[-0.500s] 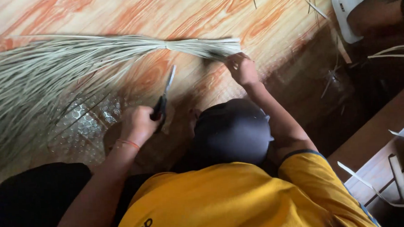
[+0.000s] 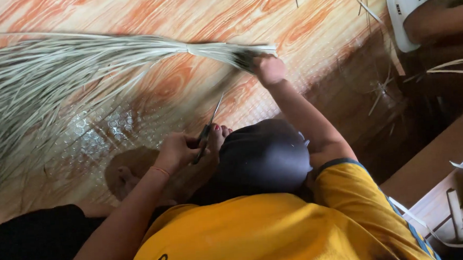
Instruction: Trimming the ends of a bundle of fibers using scissors to make them even.
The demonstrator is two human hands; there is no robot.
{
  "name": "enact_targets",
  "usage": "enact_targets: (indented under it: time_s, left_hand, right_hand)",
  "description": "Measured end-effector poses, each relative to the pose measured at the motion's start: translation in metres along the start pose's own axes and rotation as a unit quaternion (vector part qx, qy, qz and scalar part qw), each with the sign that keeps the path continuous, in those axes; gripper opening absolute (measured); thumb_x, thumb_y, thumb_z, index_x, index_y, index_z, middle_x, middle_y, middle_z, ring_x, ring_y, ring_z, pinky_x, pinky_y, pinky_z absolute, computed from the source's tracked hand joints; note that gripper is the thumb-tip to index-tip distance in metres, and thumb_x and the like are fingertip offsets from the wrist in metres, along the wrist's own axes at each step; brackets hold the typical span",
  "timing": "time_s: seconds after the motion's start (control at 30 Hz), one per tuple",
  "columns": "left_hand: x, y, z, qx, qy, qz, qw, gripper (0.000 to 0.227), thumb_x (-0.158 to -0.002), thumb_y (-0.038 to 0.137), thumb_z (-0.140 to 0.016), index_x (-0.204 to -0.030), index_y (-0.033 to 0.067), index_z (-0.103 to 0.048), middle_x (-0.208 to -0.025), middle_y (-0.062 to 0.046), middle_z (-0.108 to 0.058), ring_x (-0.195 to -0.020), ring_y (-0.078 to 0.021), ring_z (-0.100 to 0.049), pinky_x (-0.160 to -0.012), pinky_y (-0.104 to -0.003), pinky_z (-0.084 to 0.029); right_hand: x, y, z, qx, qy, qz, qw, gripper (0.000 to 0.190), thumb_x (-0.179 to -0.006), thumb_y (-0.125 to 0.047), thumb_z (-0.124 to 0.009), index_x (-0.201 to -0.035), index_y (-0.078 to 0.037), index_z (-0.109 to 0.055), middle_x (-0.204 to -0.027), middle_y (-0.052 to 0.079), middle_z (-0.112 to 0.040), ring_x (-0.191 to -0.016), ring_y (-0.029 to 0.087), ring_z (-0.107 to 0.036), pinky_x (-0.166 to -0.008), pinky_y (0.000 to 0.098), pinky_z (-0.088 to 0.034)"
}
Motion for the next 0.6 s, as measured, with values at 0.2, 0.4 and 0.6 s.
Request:
enact_targets:
  time_s: [0.2, 0.4, 0.6]
  left_hand:
    - [-0.005, -0.037, 0.003, 0.106, 0.019, 0.018, 0.994, 0.039, -0.075, 0.036, -0.081, -0.109, 0.0172, -0.081, -0.102, -0.011, -0.08, -0.11, -0.0313, -0.072, -0.093, -0.041, -0.057]
    - [-0.02, -0.026, 0.014, 0.113, 0.018, -0.002, 0.993, 0.042, -0.076, 0.048, -0.082, -0.106, 0.0186, -0.082, -0.099, -0.007, -0.081, -0.106, -0.0301, -0.073, -0.089, -0.04, -0.058]
    - [-0.035, -0.035, 0.001, 0.123, 0.008, -0.004, 0.992, 0.047, -0.076, 0.05, -0.083, -0.107, 0.0144, -0.082, -0.102, -0.011, -0.08, -0.108, -0.0303, -0.073, -0.091, -0.042, -0.057]
  right_hand:
    - [0.005, -0.096, 0.091, -0.326, -0.02, 0.016, 0.945, 0.012, -0.089, -0.022, -0.075, -0.098, -0.016, -0.08, -0.092, 0.015, -0.073, -0.083, 0.043, -0.071, -0.067, 0.0507, -0.059]
    - [0.015, -0.088, 0.042, -0.557, -0.251, -0.173, 0.773, 0.043, -0.096, -0.007, -0.07, -0.137, -0.002, -0.06, -0.117, 0.03, -0.068, -0.074, 0.024, -0.077, -0.055, 0.028, -0.065]
    - [0.016, -0.044, 0.002, -0.47, -0.171, -0.164, 0.85, 0.019, -0.096, -0.02, -0.075, -0.113, -0.011, -0.077, -0.096, 0.012, -0.076, -0.086, 0.026, -0.076, -0.074, 0.0411, -0.061]
Point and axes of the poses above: each hand's wrist, its own x-axis away from the middle knuckle, its own z-axis out of the back of the hand, y = z × x, the point moved 10 cm from there along -x, towards the middle knuckle
